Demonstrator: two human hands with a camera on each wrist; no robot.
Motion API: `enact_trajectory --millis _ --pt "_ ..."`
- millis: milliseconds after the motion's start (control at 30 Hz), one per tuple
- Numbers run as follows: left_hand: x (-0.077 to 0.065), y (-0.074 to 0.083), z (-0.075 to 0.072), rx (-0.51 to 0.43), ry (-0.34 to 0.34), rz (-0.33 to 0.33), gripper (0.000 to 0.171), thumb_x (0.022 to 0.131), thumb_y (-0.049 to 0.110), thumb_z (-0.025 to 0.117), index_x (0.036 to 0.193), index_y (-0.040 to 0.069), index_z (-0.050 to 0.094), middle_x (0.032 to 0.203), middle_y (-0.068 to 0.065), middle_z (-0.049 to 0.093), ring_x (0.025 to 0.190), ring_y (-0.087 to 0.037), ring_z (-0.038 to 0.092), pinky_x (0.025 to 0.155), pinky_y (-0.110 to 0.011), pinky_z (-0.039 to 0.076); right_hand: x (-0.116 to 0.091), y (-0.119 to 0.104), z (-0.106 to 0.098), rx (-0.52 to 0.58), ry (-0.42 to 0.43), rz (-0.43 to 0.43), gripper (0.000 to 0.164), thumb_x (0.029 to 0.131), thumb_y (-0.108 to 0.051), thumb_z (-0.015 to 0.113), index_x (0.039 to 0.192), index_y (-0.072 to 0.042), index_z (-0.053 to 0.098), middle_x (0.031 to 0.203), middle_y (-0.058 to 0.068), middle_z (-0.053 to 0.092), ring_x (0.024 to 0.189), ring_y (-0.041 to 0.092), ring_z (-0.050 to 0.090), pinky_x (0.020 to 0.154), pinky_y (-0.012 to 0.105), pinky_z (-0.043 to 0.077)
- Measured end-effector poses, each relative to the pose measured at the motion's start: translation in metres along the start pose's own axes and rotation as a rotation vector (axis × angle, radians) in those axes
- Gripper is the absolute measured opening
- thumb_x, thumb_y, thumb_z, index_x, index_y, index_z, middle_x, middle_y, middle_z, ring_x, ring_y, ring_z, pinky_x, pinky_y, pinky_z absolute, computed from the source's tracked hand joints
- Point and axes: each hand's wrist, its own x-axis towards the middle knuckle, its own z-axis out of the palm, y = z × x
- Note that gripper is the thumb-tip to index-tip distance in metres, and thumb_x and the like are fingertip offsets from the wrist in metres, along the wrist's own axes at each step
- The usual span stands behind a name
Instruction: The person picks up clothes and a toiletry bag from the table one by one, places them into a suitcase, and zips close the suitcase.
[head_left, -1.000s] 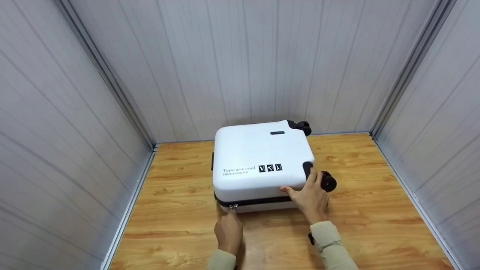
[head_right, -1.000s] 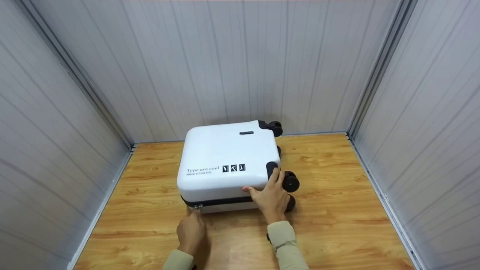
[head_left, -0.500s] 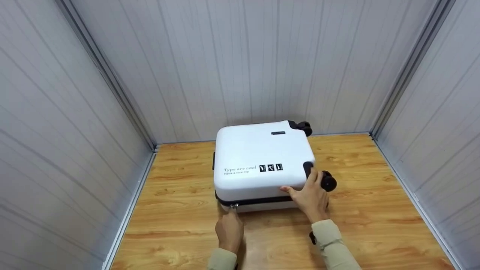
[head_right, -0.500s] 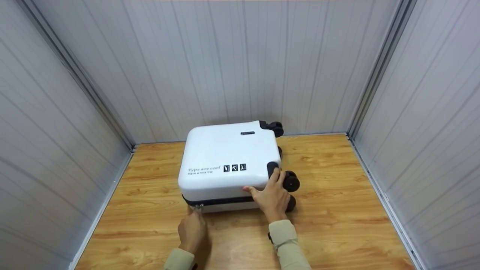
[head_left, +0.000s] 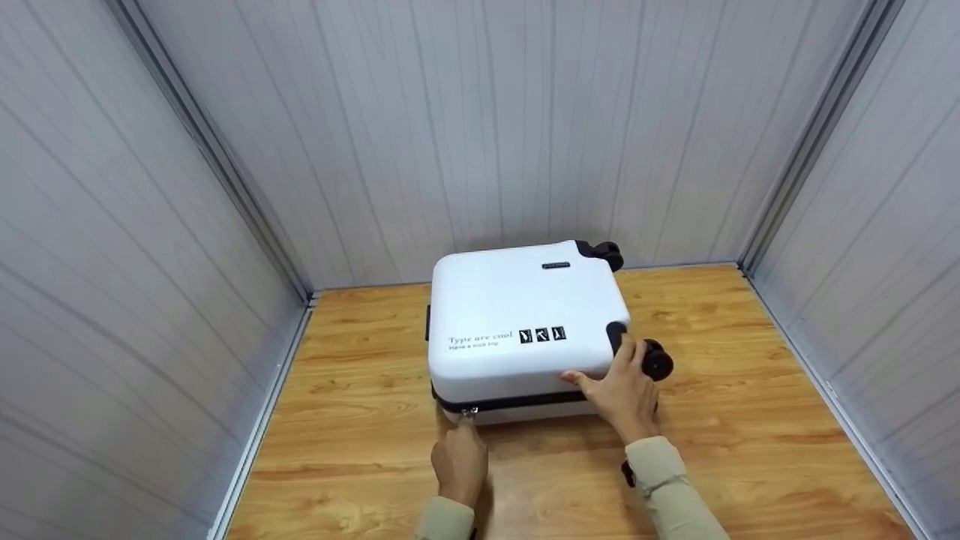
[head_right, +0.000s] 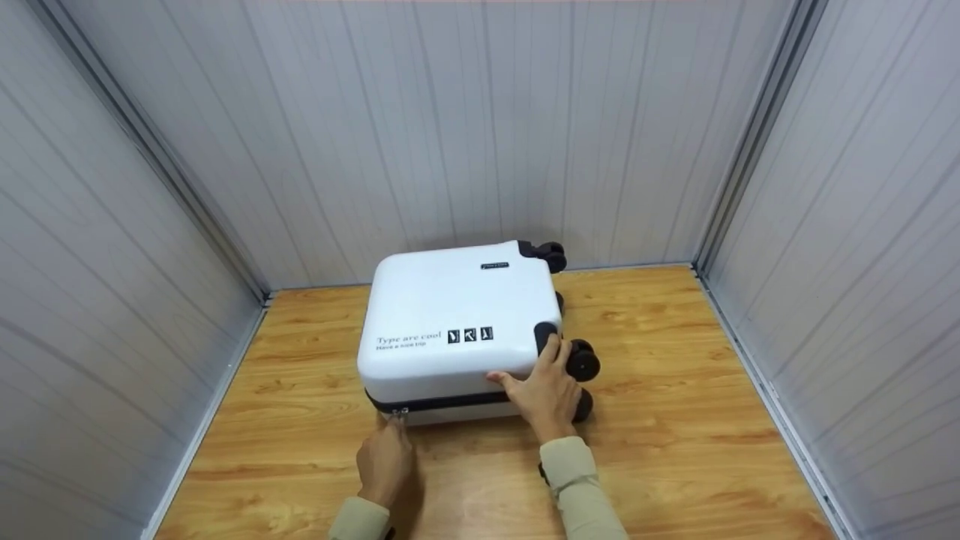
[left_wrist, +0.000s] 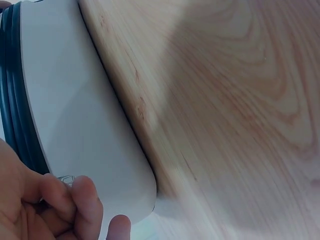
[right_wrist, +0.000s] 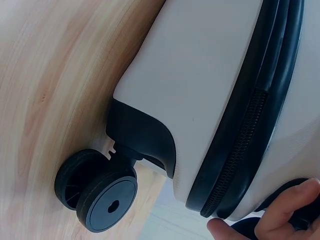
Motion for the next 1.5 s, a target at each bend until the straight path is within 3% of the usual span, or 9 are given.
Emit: enact_trajectory --millis 133,267,433,733,1000,1200,1333,1500 --pt "0.0 -0.002 0.0 0.013 0.028 0.007 0.018 0.089 0.01 0.067 0.071 0.01 0.064 0.053 -0.008 0.062 0.048 -0.03 0.062 0.045 -0.045 0.048 0.001 -0.001 0.001 0.001 -0.017 0.001 0.135 0.061 -0.097 0.059 0.153 -0.003 0.028 0.148 0.025 0.037 0.049 0.019 0.042 0.041 0.028 0.033" --pt "0.001 -0.004 -0.001 0.013 0.08 0.037 0.023 0.093 0.012 0.066 0.07 0.009 0.061 0.053 -0.01 0.061 0.049 -0.032 0.063 0.045 -0.047 0.05 0.001 -0.002 0.003 0.004 -0.012 -0.009 0.135 0.062 -0.097 0.058 0.153 -0.003 0.029 0.147 0.025 0.037 0.048 0.018 0.039 0.041 0.028 0.032" --pt "0.001 -0.007 -0.001 -0.008 0.079 0.055 0.033 0.1 0.019 0.062 0.068 0.009 0.059 0.053 -0.011 0.061 0.049 -0.033 0.063 0.044 -0.048 0.048 0.002 -0.003 0.004 -0.005 -0.002 -0.011 0.135 0.062 -0.098 0.057 0.153 -0.003 0.029 0.146 0.025 0.038 0.048 0.018 0.038 0.041 0.028 0.031" --pt "-0.001 -0.012 0.005 -0.053 -0.005 0.023 0.04 0.101 0.026 0.062 0.063 0.013 0.054 0.054 -0.007 0.06 0.051 -0.03 0.063 0.045 -0.044 0.047 0.0 -0.002 0.006 0.0 -0.022 0.001 0.136 0.06 -0.099 0.055 0.153 -0.004 0.028 0.147 0.024 0.036 0.048 0.018 0.04 0.041 0.028 0.032" --pt "0.002 -0.01 0.0 -0.058 -0.013 0.035 0.044 0.099 0.028 0.065 0.058 0.014 0.054 0.056 -0.009 0.063 0.052 -0.031 0.065 0.046 -0.045 0.047 0.0 -0.002 0.007 0.01 -0.007 0.01 0.137 0.059 -0.1 0.056 0.153 -0.004 0.029 0.146 0.023 0.037 0.049 0.019 0.043 0.041 0.028 0.034" --pt "0.001 -0.006 -0.013 -0.018 -0.183 0.034 0.042 0.097 0.033 0.067 0.061 0.012 0.062 0.062 -0.009 0.067 0.055 -0.029 0.066 0.047 -0.044 0.048 -0.002 -0.003 0.009 0.019 -0.011 0.005 0.136 0.059 -0.1 0.056 0.153 -0.005 0.028 0.151 0.026 0.035 0.047 0.019 0.04 0.041 0.029 0.033" --pt "0.003 -0.002 -0.024 -0.085 -0.28 0.16 0.036 0.098 0.033 0.066 0.066 0.016 0.063 0.061 -0.001 0.065 0.052 -0.021 0.062 0.047 -0.037 0.045 -0.003 -0.004 0.01 0.027 -0.003 -0.009 0.135 0.061 -0.098 0.057 0.155 -0.005 0.028 0.153 0.027 0.033 0.046 0.019 0.038 0.041 0.029 0.031" --pt "0.012 0.007 -0.038 -0.241 -0.261 0.407 0.024 0.101 0.032 0.063 0.08 0.019 0.06 0.063 0.008 0.056 0.054 -0.01 0.053 0.049 -0.027 0.04 -0.001 -0.006 0.01 0.022 -0.006 -0.006 0.138 0.059 -0.1 0.056 0.155 -0.005 0.027 0.154 0.026 0.033 0.048 0.021 0.043 0.042 0.029 0.033"
